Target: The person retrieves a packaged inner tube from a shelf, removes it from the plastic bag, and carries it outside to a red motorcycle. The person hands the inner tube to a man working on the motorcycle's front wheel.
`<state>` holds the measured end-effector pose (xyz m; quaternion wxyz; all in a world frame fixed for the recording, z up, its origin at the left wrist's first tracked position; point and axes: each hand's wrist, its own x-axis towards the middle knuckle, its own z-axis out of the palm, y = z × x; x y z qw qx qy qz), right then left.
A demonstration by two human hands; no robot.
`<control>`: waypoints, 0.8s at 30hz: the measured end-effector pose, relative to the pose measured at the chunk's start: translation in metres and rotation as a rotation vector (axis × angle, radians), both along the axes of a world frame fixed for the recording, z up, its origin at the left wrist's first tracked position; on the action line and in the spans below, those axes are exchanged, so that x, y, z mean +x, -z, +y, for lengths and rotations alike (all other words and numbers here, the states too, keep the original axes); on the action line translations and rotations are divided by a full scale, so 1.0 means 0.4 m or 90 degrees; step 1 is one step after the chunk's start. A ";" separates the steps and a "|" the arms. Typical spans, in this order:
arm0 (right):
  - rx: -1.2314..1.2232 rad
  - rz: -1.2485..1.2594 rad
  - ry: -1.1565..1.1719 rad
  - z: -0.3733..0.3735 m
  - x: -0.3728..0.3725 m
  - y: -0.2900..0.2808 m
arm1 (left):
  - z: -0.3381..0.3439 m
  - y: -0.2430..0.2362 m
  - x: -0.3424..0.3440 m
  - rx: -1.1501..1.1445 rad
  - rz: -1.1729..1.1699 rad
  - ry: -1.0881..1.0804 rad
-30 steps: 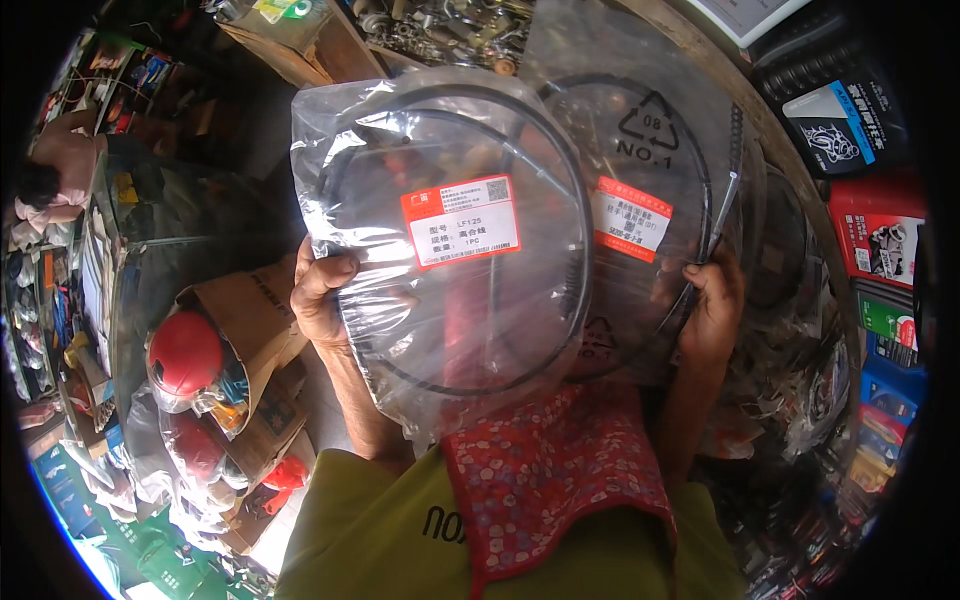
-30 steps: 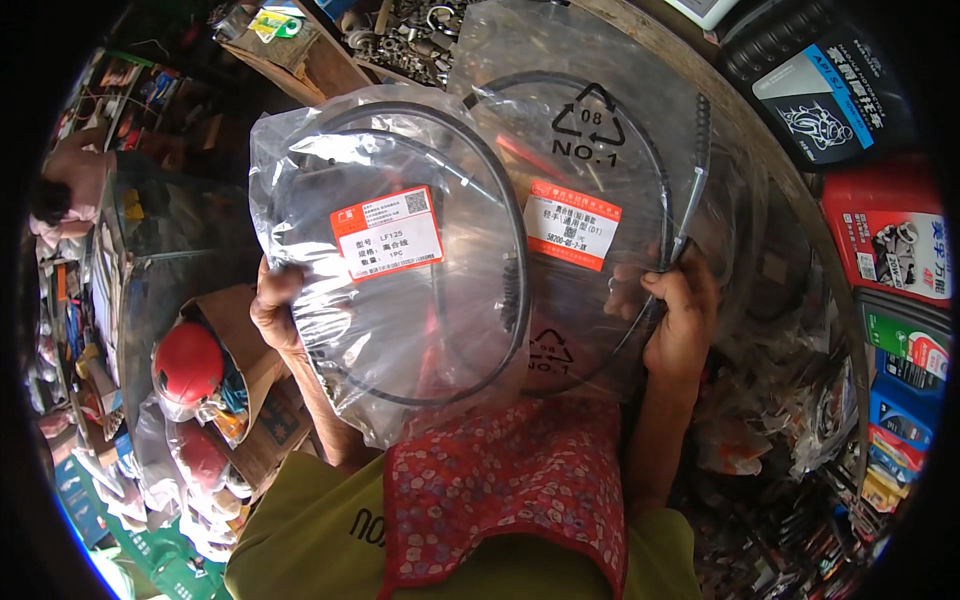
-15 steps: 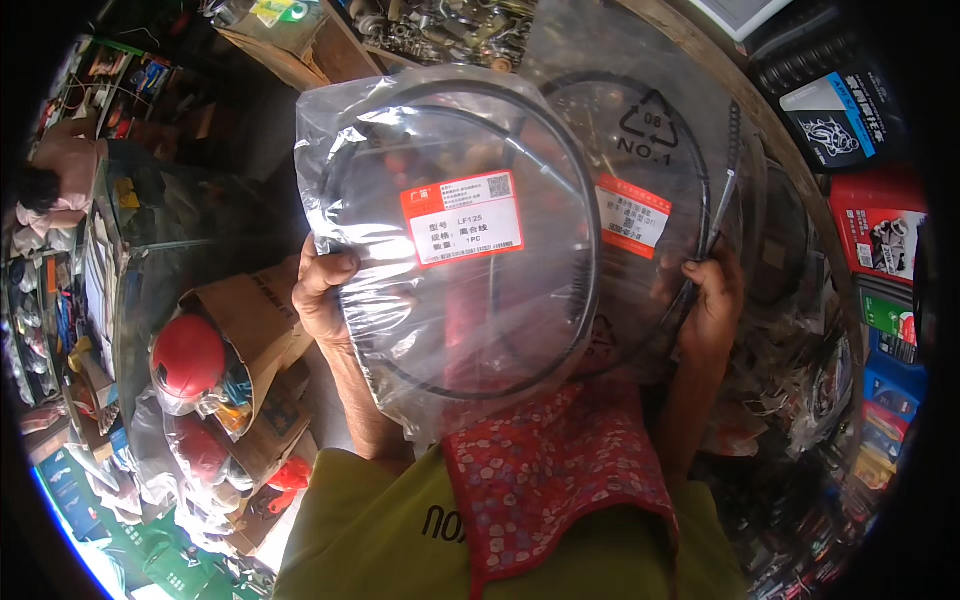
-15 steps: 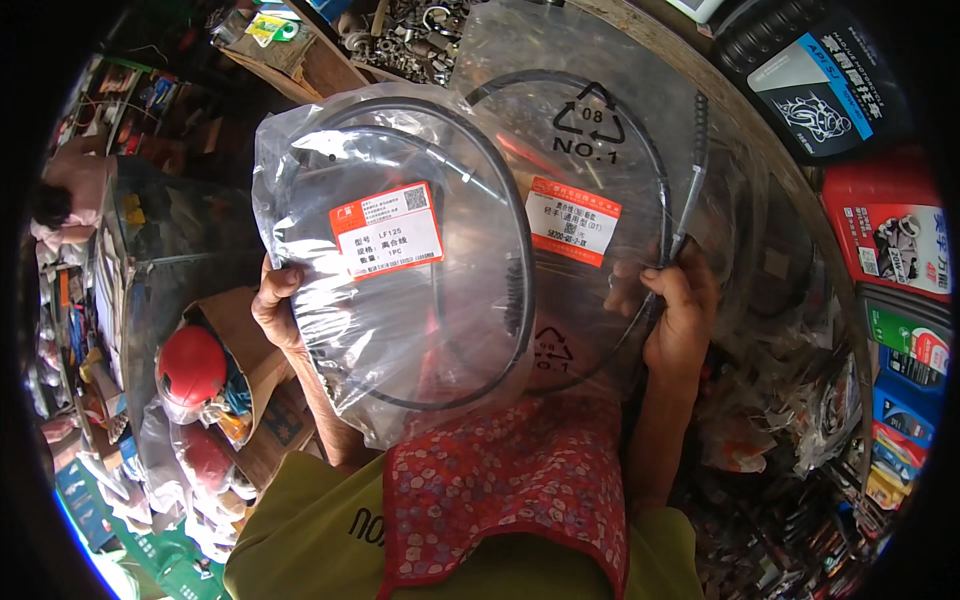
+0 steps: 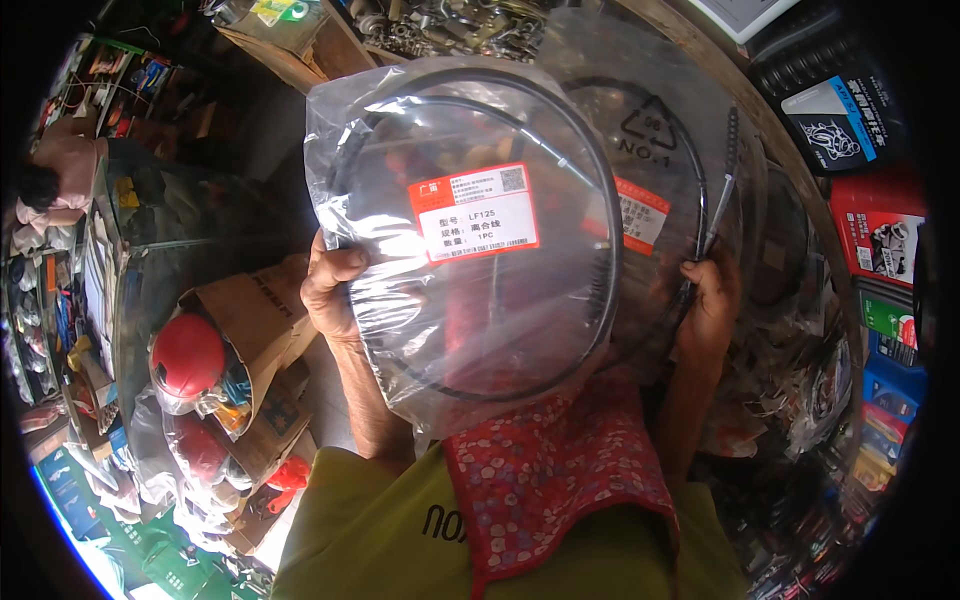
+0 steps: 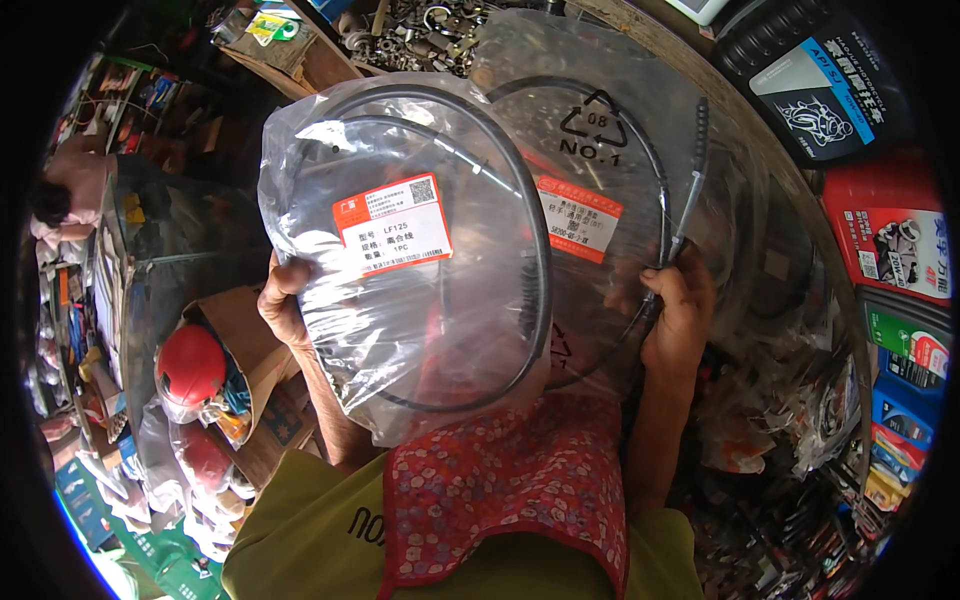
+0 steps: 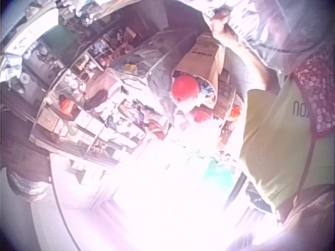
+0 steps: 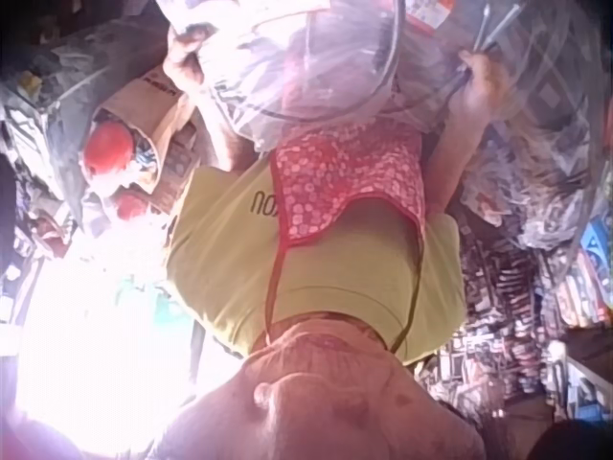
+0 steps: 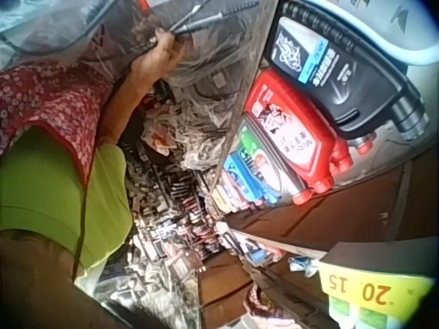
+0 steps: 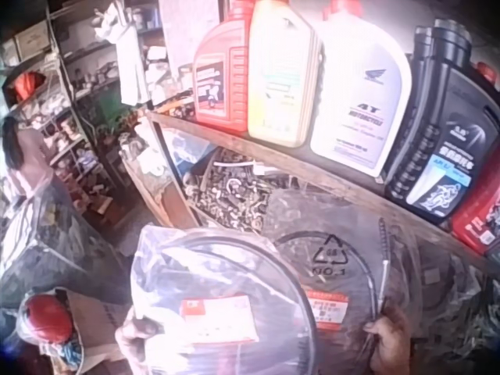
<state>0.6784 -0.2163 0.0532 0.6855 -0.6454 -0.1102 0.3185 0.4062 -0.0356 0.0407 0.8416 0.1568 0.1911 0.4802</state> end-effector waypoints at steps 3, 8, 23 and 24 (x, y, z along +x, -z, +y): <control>0.000 -0.012 -0.004 -0.001 -0.004 0.007 | 0.001 0.001 0.004 0.007 0.004 0.023; -0.003 0.002 -0.024 0.004 -0.012 -0.003 | -0.005 0.029 0.006 -0.004 0.058 -0.025; 0.020 0.016 -0.027 0.011 -0.022 -0.013 | -0.014 0.036 0.006 0.000 -0.021 -0.003; 0.021 0.020 -0.029 0.009 -0.021 -0.013 | -0.012 0.038 0.004 0.011 -0.015 0.006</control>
